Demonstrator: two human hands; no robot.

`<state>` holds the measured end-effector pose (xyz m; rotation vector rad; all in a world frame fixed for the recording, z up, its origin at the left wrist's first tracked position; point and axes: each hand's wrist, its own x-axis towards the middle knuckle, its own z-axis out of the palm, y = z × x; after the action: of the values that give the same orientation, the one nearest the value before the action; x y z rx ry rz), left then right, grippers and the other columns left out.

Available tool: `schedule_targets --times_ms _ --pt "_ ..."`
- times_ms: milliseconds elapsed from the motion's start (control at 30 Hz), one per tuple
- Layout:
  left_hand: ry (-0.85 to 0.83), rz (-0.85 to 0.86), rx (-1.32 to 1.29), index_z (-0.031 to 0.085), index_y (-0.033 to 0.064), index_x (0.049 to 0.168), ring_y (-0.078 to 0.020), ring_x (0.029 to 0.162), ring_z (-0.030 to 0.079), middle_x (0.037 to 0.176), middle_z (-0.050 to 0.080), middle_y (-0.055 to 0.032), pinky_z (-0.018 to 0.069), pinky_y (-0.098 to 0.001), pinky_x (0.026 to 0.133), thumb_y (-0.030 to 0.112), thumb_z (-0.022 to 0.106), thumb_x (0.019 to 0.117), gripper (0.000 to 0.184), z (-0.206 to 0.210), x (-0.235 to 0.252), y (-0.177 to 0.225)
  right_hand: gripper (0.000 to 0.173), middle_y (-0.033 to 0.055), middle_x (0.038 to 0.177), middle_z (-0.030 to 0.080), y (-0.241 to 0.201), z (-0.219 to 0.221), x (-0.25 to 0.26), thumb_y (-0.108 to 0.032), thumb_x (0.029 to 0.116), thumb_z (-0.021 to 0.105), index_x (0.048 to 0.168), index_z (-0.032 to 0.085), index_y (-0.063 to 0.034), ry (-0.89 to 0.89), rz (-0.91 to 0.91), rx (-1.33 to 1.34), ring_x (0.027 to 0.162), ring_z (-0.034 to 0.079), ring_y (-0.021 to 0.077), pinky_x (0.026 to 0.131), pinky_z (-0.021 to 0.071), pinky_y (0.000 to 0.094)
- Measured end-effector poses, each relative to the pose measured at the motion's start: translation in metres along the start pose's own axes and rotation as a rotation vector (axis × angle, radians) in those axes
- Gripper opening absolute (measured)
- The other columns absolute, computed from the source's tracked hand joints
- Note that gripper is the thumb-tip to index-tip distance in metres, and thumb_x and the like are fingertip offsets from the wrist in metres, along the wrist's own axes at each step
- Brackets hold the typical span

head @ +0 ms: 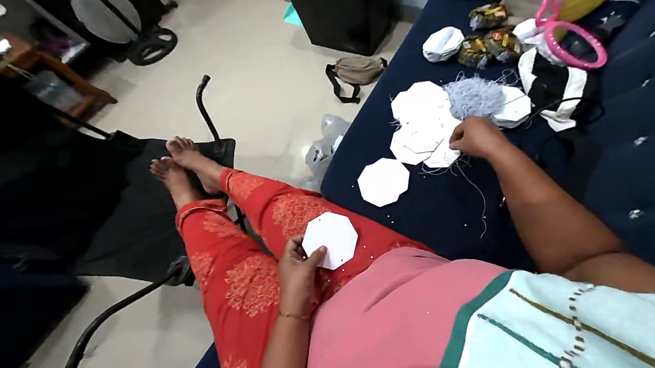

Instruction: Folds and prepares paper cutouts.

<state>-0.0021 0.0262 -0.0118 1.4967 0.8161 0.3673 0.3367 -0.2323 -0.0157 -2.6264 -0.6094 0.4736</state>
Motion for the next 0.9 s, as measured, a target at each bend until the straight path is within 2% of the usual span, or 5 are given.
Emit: schedule_targets --times_ms 100,200,300,600,900 --pt "-0.005 -0.011 0.012 0.051 -0.008 0.123 -0.0141 0.088 0.069 0.104 0.066 -0.0121 0.0603 -0.0315 0.078 -0.013 0.063 0.0857 0.039 0.001 0.001 0.0 0.034 0.0314 0.105 0.068 0.005 0.007 -0.001 -0.027 0.0891 0.08 0.098 0.074 0.0048 -0.014 0.129 -0.006 0.106 0.064 0.0507 0.089 0.047 0.0712" --pt "-0.01 -0.012 0.002 0.053 -0.0065 0.121 -0.0132 0.086 0.069 0.102 0.067 -0.0106 0.0607 -0.031 0.076 -0.013 0.063 0.0851 0.037 0.0 0.001 0.0 0.065 0.0345 0.116 0.064 0.012 0.018 0.001 -0.04 0.0804 0.088 0.114 0.065 0.01 -0.032 0.268 0.02 0.114 0.061 0.0516 0.094 0.0462 0.07" --pt "-0.024 -0.014 -0.015 0.053 -0.0062 0.12 -0.0132 0.086 0.07 0.101 0.068 -0.0099 0.0607 -0.0309 0.077 -0.012 0.062 0.0863 0.035 -0.001 0.0 -0.001 0.076 0.0346 0.12 0.062 0.017 0.023 0.001 -0.043 0.0752 0.091 0.12 0.062 0.0112 -0.064 0.303 0.038 0.117 0.06 0.0507 0.097 0.0461 0.0682" --pt "-0.04 -0.013 -0.027 0.054 -0.0057 0.118 -0.0123 0.085 0.07 0.101 0.068 -0.0089 0.0607 -0.0301 0.077 -0.011 0.061 0.087 0.032 -0.003 -0.001 -0.002 0.026 0.0307 0.11 0.068 0.016 0.035 0.003 -0.02 0.0935 0.074 0.102 0.074 0.0042 0.046 0.267 0.184 0.109 0.063 0.0487 0.093 0.0453 0.0684" --pt "-0.049 -0.026 -0.037 0.054 -0.0047 0.117 -0.0121 0.083 0.07 0.098 0.069 -0.0076 0.061 -0.0294 0.074 -0.011 0.06 0.0878 0.03 -0.003 0.0 -0.004 0.025 0.0321 0.108 0.068 0.042 0.015 0.007 -0.019 0.098 0.067 0.106 0.074 0.0041 0.072 0.284 0.15 0.106 0.064 0.0516 0.092 0.0458 0.0712"
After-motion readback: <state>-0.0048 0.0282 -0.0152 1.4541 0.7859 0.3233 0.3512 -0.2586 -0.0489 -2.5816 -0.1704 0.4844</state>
